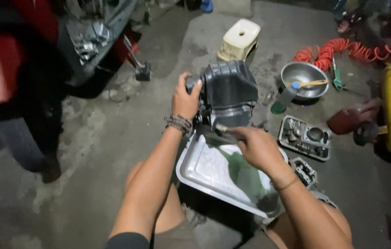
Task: The person scrubs a black motorcycle airbox with a brush, rotating the part to clean different sides. The person then places the airbox on a tray and continues scrubbing its interior surfaces.
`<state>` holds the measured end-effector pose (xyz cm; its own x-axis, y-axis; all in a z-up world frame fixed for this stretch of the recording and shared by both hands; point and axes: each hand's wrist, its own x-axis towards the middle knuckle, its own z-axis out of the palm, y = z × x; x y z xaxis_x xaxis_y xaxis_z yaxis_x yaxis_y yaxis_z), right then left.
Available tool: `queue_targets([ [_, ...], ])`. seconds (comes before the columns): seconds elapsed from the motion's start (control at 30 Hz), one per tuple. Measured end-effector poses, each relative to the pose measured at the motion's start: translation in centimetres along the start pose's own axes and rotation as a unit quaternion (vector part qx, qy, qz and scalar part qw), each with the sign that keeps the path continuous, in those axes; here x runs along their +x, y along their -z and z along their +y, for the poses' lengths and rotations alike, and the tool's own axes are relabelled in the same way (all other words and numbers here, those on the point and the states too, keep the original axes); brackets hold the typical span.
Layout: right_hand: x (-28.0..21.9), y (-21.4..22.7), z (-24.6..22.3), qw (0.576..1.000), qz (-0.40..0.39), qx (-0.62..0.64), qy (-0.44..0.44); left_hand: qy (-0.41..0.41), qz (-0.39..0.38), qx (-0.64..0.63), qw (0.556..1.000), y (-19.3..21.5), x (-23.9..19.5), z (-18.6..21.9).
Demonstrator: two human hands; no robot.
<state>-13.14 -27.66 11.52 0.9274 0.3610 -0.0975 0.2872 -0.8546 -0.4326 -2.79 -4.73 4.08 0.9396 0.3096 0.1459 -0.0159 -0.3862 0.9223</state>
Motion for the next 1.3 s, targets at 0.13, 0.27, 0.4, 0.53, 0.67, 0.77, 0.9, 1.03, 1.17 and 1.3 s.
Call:
queue_targets([
  [0.13,2.3,-0.7,7.0,0.987,0.124,-0.101,-0.013,0.003,-0.015,0.007,1.000,0.9,-1.2,1.2],
  [0.27,1.6,0.3,5.4,0.998,-0.043,0.004,-0.039,-0.004,-0.024,0.011,1.000,0.8,-0.8,1.2],
  [0.4,1.1,2.6,5.6,0.996,0.016,0.086,-0.014,-0.023,-0.010,-0.012,1.000,0.2,-0.2,0.0],
  [0.53,1.2,3.1,7.6,0.995,0.029,0.097,-0.026,-0.037,-0.004,-0.018,0.999,-0.2,0.0,-0.8],
  [0.67,0.3,4.8,6.4,0.992,-0.001,0.110,-0.054,-0.053,-0.002,-0.011,0.999,-0.2,0.0,-0.4],
  [0.77,0.8,3.1,8.4,0.993,0.027,0.112,-0.039,-0.044,-0.014,-0.011,0.999,-0.1,-0.6,-0.6],
  [0.9,0.9,1.8,7.8,0.994,-0.079,0.066,-0.026,-0.032,-0.022,-0.015,0.999,0.0,-0.2,-0.5],
  [1.03,2.6,2.8,8.1,0.989,0.005,0.149,-0.018,-0.028,-0.017,-0.024,0.999,-0.7,0.6,-0.6],
  [1.17,2.1,0.8,5.7,0.999,-0.042,0.008,-0.020,-0.038,-0.018,-0.027,0.999,0.2,-0.2,-0.8],
  [1.3,3.8,0.2,4.5,0.992,0.032,0.124,-0.006,-0.037,-0.025,-0.026,0.999,-0.2,-0.1,-0.7],
])
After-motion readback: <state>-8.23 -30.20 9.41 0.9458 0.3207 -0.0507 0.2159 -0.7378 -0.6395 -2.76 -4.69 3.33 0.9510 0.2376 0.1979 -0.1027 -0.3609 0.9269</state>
